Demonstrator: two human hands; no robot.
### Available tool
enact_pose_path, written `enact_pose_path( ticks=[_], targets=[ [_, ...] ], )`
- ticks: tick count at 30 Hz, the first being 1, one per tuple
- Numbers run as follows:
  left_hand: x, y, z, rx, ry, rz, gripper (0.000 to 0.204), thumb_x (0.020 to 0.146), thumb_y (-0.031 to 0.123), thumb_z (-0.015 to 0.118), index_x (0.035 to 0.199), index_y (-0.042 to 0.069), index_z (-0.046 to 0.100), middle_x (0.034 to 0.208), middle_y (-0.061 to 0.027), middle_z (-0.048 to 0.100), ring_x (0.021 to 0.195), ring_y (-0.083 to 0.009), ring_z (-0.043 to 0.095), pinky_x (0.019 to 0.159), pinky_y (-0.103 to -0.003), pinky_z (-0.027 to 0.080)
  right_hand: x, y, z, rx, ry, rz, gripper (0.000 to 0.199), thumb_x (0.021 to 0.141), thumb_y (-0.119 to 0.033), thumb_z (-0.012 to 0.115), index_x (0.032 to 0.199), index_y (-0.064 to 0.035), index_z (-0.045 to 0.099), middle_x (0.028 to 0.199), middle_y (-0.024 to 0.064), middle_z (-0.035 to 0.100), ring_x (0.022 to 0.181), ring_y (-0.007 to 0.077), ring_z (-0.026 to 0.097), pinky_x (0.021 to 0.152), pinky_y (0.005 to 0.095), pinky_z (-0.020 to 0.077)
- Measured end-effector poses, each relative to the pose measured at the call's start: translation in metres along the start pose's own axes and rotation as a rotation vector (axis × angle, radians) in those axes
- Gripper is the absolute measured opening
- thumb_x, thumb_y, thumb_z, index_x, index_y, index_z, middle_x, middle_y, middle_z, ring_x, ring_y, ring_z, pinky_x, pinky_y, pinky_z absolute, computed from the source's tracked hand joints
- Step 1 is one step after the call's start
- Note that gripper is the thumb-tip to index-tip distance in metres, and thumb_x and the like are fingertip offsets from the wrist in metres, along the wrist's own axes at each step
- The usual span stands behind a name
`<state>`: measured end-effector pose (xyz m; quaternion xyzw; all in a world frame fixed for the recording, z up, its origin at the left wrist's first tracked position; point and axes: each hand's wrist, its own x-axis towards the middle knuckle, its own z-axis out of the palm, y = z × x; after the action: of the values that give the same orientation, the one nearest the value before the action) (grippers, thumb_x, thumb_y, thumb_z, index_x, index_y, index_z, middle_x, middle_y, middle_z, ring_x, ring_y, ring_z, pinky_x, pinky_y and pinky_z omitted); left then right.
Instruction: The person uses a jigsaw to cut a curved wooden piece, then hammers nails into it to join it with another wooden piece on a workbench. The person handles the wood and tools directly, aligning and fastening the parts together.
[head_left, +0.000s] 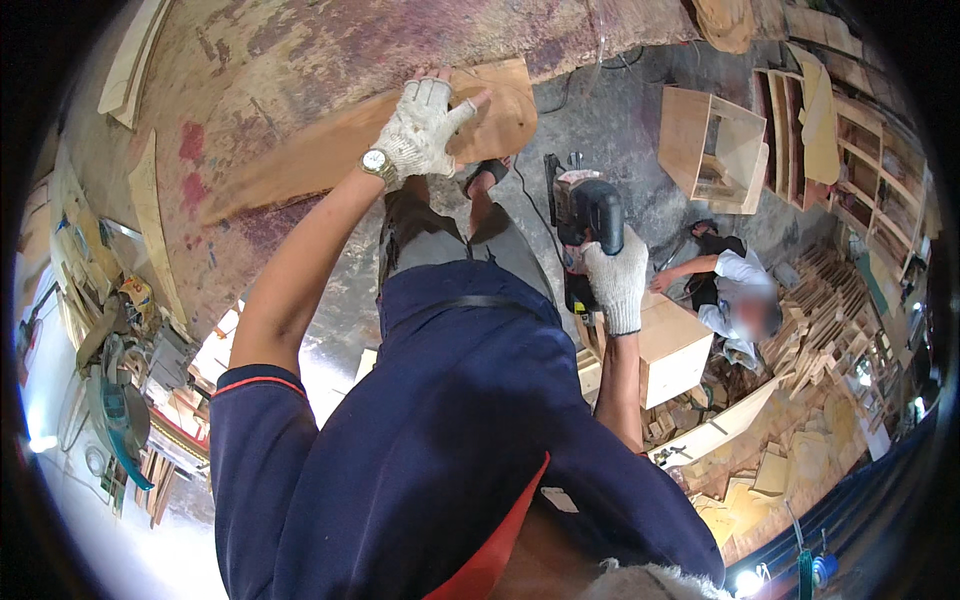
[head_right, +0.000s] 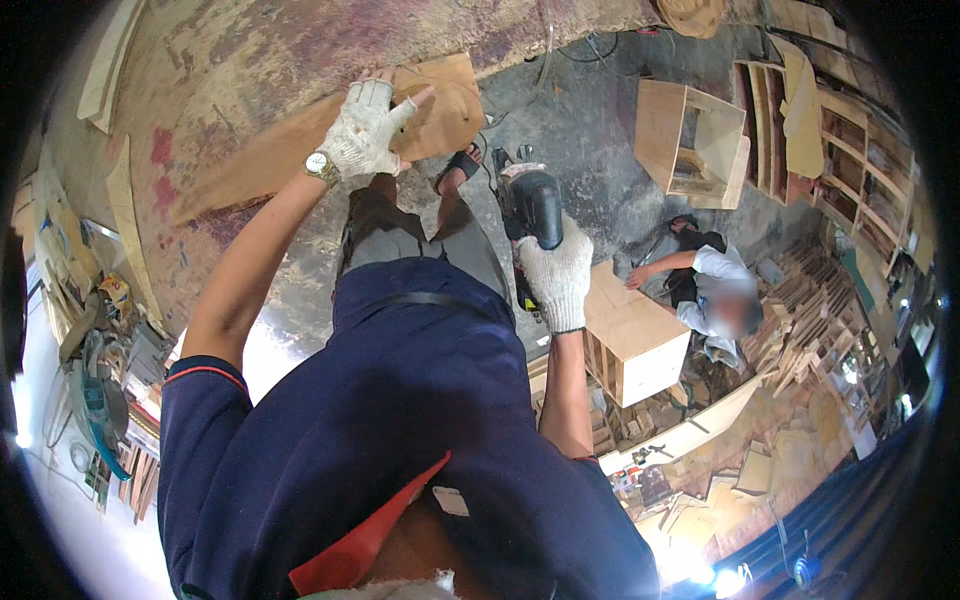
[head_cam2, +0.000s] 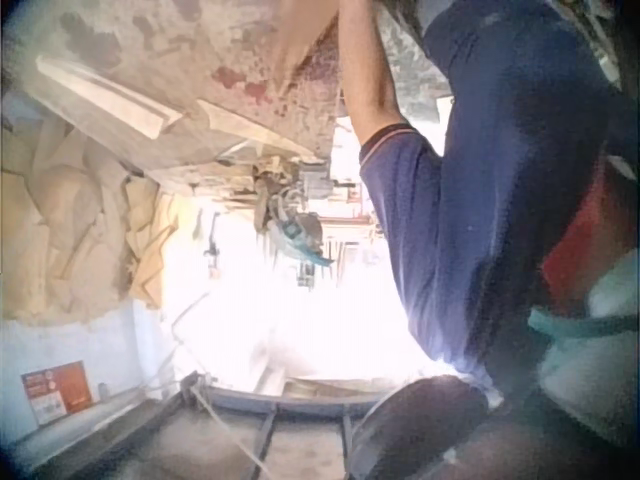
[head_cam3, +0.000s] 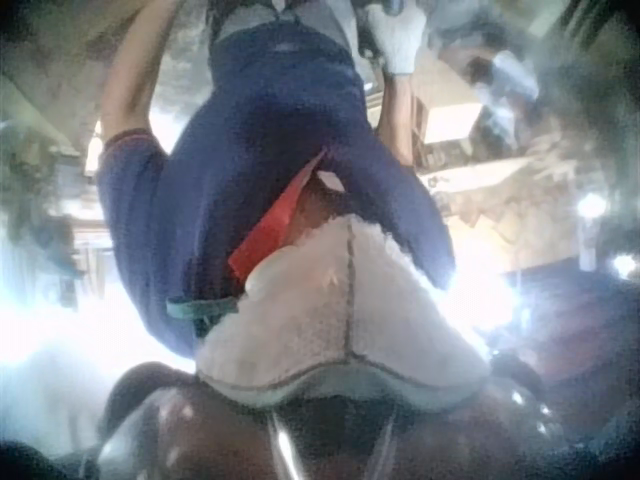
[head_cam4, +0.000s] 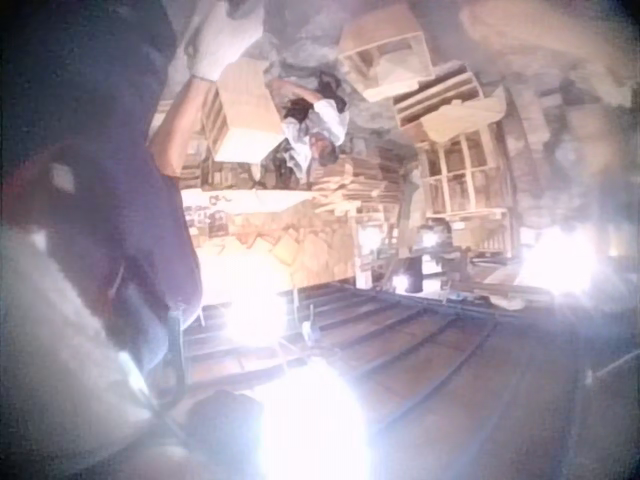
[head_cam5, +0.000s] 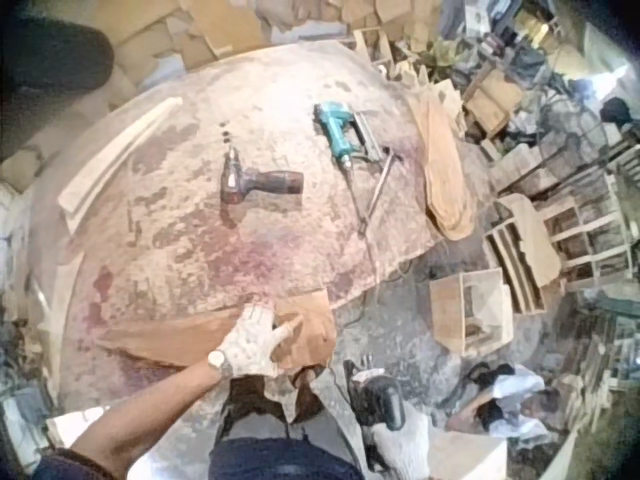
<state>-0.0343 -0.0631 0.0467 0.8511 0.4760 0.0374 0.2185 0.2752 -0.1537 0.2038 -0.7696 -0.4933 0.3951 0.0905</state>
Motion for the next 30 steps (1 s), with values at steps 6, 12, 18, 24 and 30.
enact_pose_path(
  ticks=[6, 12, 18, 24, 30],
  targets=[
    [-0.020, -0.001, -0.017, 0.094, -0.178, 0.140, 0.121, 0.059, 0.044, 0.092, 0.163, 0.028, 0.033, 0.162, -0.0319, 0.030, 0.151, -0.0469, 0.029, 0.127, -0.060, 0.016, -0.014, 0.013, 0.007, 0.090, -0.016, 0.003, 0.027, 0.077, -0.014, 0.074, 0.096, 0.0031, 0.070, 0.072, 0.0186, 0.068, 0.066, 0.0261, 0.070, 0.066, 0.0394, 0.0535],
    [-0.009, -0.015, 0.007, -0.003, 0.233, -0.206, 0.096, 0.086, 0.065, 0.067, 0.164, 0.020, 0.033, 0.167, -0.0254, 0.027, 0.155, -0.0463, 0.023, 0.126, -0.061, 0.012, -0.022, 0.003, 0.019, 0.127, -0.060, -0.014, 0.028, 0.076, -0.014, 0.075, 0.100, 0.0009, 0.071, 0.080, 0.0201, 0.072, 0.073, 0.0324, 0.074, 0.069, 0.0402, 0.0547],
    [0.013, -0.047, 0.050, 0.256, 0.461, -0.688, 0.083, 0.094, 0.052, 0.061, 0.163, 0.018, 0.033, 0.168, -0.0250, 0.027, 0.156, -0.0469, 0.021, 0.123, -0.068, 0.009, -0.022, -0.014, 0.034, 0.108, -0.100, 0.032, 0.028, 0.076, -0.014, 0.075, 0.099, 0.0001, 0.071, 0.080, 0.0208, 0.072, 0.075, 0.0351, 0.074, 0.070, 0.0417, 0.0553],
    [0.008, -0.046, 0.049, 0.212, 0.413, -0.684, 0.081, 0.091, 0.040, 0.062, 0.164, 0.022, 0.031, 0.170, -0.0201, 0.025, 0.156, -0.0444, 0.023, 0.121, -0.068, 0.016, -0.018, -0.017, 0.049, 0.118, -0.076, 0.035, 0.028, 0.076, -0.013, 0.075, 0.101, -0.0006, 0.071, 0.082, 0.0203, 0.073, 0.076, 0.0363, 0.074, 0.071, 0.0417, 0.0565],
    [0.008, -0.043, 0.045, 0.186, 0.434, -0.657, 0.081, 0.091, 0.038, 0.062, 0.164, 0.024, 0.030, 0.172, -0.0185, 0.023, 0.157, -0.0426, 0.020, 0.123, -0.066, 0.013, -0.016, -0.022, 0.046, 0.087, -0.118, -0.009, 0.028, 0.076, -0.011, 0.075, 0.101, -0.0012, 0.071, 0.082, 0.0193, 0.073, 0.076, 0.0357, 0.074, 0.070, 0.0415, 0.0567]
  ],
)
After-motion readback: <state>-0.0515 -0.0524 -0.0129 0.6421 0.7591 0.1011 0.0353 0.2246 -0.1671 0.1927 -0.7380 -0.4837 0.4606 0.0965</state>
